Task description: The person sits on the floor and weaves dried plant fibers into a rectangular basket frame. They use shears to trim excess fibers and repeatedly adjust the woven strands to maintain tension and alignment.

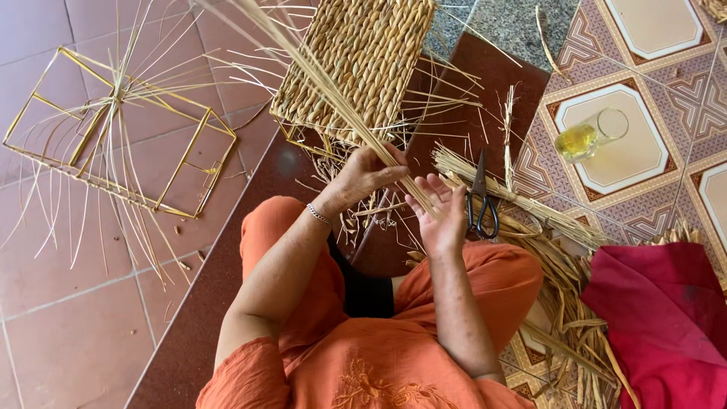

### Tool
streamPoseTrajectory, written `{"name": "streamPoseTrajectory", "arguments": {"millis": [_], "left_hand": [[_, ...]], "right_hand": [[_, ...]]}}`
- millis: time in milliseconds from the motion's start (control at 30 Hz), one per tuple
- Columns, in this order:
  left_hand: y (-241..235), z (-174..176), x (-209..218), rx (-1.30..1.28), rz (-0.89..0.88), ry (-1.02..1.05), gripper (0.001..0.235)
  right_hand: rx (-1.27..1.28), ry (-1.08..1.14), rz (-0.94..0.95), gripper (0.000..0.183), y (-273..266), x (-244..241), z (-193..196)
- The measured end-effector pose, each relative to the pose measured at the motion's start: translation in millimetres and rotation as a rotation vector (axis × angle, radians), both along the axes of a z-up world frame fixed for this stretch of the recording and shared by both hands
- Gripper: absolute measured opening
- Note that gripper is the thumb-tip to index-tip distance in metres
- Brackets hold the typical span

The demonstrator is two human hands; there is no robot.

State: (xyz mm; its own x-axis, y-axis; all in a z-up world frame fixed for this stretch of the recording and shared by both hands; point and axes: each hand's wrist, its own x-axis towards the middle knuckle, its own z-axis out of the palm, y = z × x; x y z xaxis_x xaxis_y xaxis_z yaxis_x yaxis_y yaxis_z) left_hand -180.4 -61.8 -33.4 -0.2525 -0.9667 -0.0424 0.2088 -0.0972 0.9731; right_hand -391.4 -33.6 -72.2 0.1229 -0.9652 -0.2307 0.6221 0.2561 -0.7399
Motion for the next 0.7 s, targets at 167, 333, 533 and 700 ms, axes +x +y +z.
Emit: {"name": "streamPoseTrajectory", "arguments": {"millis": [167, 333, 533, 700], "left_hand": [[-0.9, -2.5, 8.0, -0.046, 0.064, -0.074, 0.015], [-2.6, 3.3, 7.8, 0.005, 0.102, -0.044, 0.014], [-0.8, 7.4, 3.7, 0.056, 0.070, -0.020, 0.014], [-0.7, 9.4, 10.8, -0.026, 0.108, -0.048, 0.012]], "right_hand": [[-0.040, 0.132, 0.114, 0.052, 11.4, -19.7, -3.3], [-0.234, 0.471, 0.126, 0.028, 20.3, -27.3, -11.4], [-0.337, 0.457, 0.070, 0.026, 16.1, -13.9, -17.9], [-0.181, 0.409, 0.108, 0.028, 15.6, -29.1, -16.7]]}}
